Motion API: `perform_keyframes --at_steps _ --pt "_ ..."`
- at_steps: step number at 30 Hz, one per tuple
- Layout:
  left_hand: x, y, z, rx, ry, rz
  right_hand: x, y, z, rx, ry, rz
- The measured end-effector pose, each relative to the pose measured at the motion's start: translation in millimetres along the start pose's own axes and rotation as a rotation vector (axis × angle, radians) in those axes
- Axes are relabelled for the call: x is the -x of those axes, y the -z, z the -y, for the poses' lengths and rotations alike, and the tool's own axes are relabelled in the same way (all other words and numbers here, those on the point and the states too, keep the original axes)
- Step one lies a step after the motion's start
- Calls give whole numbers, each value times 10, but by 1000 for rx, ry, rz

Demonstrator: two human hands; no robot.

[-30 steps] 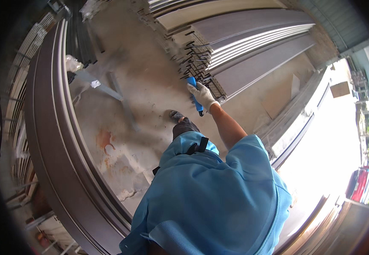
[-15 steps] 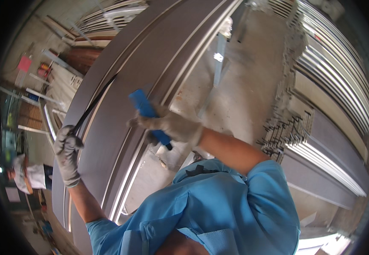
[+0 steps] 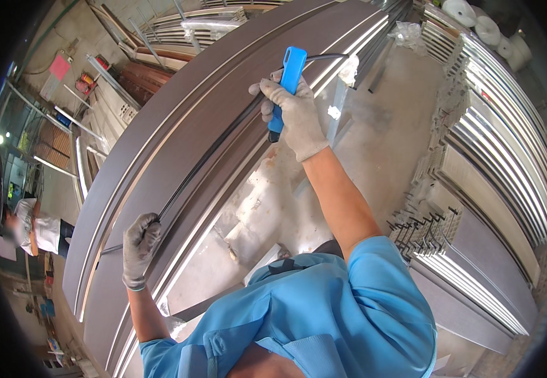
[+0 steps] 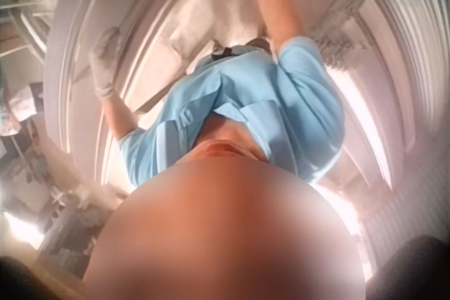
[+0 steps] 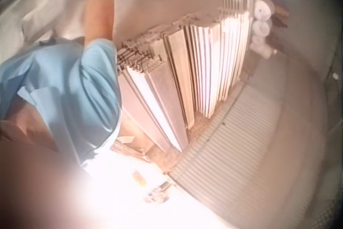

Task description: The person selects large flat panels from a stack, removes protective plastic, and uses a blue utility knife to cut and insert thin strips into grooves along the panel edges. The person handles multiple panels one at a time, aligning and pressing the strips into place.

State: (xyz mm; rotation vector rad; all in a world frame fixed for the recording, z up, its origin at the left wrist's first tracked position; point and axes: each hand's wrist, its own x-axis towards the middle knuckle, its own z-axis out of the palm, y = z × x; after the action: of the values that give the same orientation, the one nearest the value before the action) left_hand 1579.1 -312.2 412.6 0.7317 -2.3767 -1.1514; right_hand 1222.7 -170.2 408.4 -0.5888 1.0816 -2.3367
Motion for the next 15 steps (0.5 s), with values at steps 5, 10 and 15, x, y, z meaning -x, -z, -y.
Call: perform_keyframes --at_steps 5,10,15 --pt "-745 -980 -522 -210 -330 -97 -176 610 234 78 93 -55" --pt "-1560 -2234 -1306 -299 -433 -60 -473 1464 696 140 180 -31" --pt "-2120 -3266 -1864 -264 -516 -80 -871 2512 1358 145 283 -255"
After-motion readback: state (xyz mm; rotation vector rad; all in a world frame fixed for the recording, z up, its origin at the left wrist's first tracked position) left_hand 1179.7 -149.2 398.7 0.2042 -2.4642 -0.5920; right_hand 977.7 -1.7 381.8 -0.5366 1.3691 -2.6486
